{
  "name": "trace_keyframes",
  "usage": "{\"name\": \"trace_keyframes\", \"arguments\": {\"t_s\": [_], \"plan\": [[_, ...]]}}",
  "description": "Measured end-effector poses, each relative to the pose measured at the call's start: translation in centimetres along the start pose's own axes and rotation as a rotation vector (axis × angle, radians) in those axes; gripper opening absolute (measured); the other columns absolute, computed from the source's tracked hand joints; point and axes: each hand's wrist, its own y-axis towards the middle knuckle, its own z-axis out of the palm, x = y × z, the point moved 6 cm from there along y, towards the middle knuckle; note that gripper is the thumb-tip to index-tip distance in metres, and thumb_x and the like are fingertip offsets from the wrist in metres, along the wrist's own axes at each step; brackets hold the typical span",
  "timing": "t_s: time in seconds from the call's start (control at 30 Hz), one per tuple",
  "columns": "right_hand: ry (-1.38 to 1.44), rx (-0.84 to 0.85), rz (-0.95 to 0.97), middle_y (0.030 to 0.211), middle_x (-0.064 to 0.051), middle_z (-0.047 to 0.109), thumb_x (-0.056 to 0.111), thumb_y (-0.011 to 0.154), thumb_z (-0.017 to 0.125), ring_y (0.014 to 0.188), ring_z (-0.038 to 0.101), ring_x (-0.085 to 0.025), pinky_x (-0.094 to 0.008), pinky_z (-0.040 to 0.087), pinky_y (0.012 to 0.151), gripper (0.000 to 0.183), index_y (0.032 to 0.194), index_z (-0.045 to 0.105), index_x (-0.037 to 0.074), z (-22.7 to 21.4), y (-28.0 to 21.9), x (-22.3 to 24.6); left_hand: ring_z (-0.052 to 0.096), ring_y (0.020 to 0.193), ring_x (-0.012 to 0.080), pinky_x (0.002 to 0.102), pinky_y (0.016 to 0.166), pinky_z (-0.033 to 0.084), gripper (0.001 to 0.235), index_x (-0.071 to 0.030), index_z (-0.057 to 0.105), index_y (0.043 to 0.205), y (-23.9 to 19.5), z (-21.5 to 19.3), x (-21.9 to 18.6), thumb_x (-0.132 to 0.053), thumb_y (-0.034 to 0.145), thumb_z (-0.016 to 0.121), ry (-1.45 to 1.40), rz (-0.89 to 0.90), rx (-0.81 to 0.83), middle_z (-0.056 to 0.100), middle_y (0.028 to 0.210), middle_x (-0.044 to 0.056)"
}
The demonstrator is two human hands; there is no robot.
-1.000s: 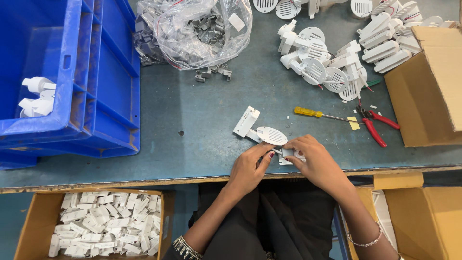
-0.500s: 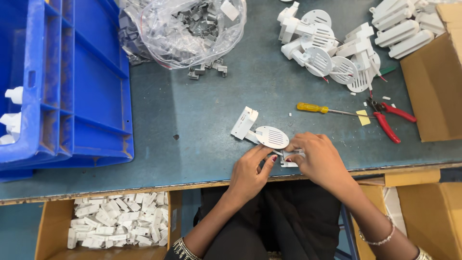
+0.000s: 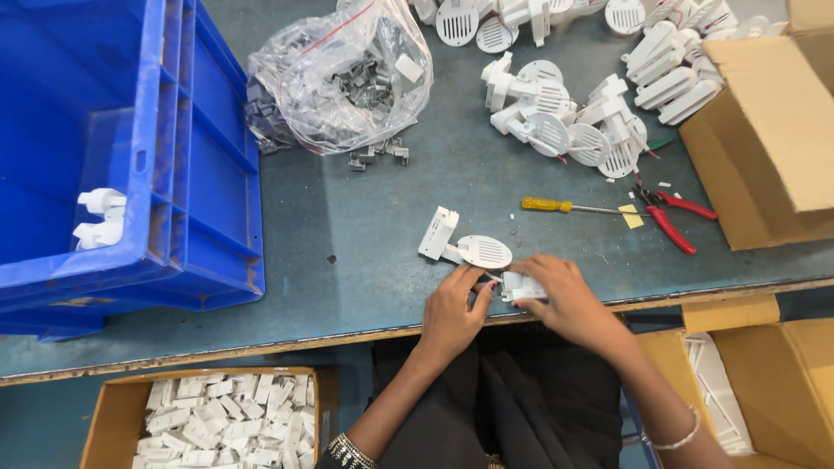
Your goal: The person assembles white plastic electrical components at a workbench. They use a screwdriver to secure parts, insert small metal clips, and place finished units into a blue crate. The process is repeated for multiple units.
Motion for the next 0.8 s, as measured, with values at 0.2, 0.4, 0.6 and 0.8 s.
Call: {"name": "trace_keyframes", "arguments": {"t_s": [0.2, 0.4, 0.6, 0.8], "plan": [[-0.209, -0.315, -0.09, 0.125, -0.007, 0.065, 0.01, 0.078, 0.075, 0.124, 0.057, -0.029, -0.044, 0.035, 0.109, 0.041, 0.117, 0.064, 0.01, 0.9, -2.1, 2.1, 0.055, 0.064, 0.0246, 0.038, 0.058, 0.045, 0.034, -0.008, 0.072, 0.12, 1.4, 1.0, 0.5, -0.022, 0.09, 0.077, -0.049, 0.135, 0.03, 0.061, 0.08, 0.013], [-0.002, -0.299, 0.031, 0.118, -0.007, 0.069, 0.014, 0.083, 0.076, 0.119, 0.058, -0.025, -0.045, 0.029, 0.11, 0.039, 0.121, 0.067, 0.01, 0.3, -2.3, 0.2, 0.041, 0.048, 0.016, 0.034, 0.048, 0.034, 0.031, -0.004, 0.072, 0.113, 2.2, 2.0, 1.7, -0.02, 0.087, 0.079, -0.152, 0.048, 0.15, 0.047, 0.054, 0.007], [0.023, -0.296, 0.15, 0.111, -0.002, 0.072, 0.015, 0.082, 0.076, 0.111, 0.062, -0.021, -0.041, 0.029, 0.106, 0.032, 0.113, 0.07, 0.012, 1.3, -2.3, -0.6, 0.046, 0.046, 0.0176, 0.035, 0.05, 0.035, 0.02, -0.002, 0.068, 0.107, 1.3, 2.9, 1.3, -0.011, 0.09, 0.072, -0.156, -0.032, 0.114, 0.053, 0.055, 0.007], [-0.013, -0.286, 0.115, 0.112, -0.005, 0.069, 0.014, 0.086, 0.073, 0.111, 0.06, -0.023, -0.042, 0.026, 0.105, 0.032, 0.118, 0.067, 0.01, 1.4, -2.4, -0.3, 0.062, 0.056, 0.0178, 0.035, 0.055, 0.047, 0.022, 0.0, 0.065, 0.111, 1.4, 2.7, 0.7, -0.009, 0.091, 0.069, -0.223, 0.043, 0.1, 0.071, 0.084, 0.009]]}}
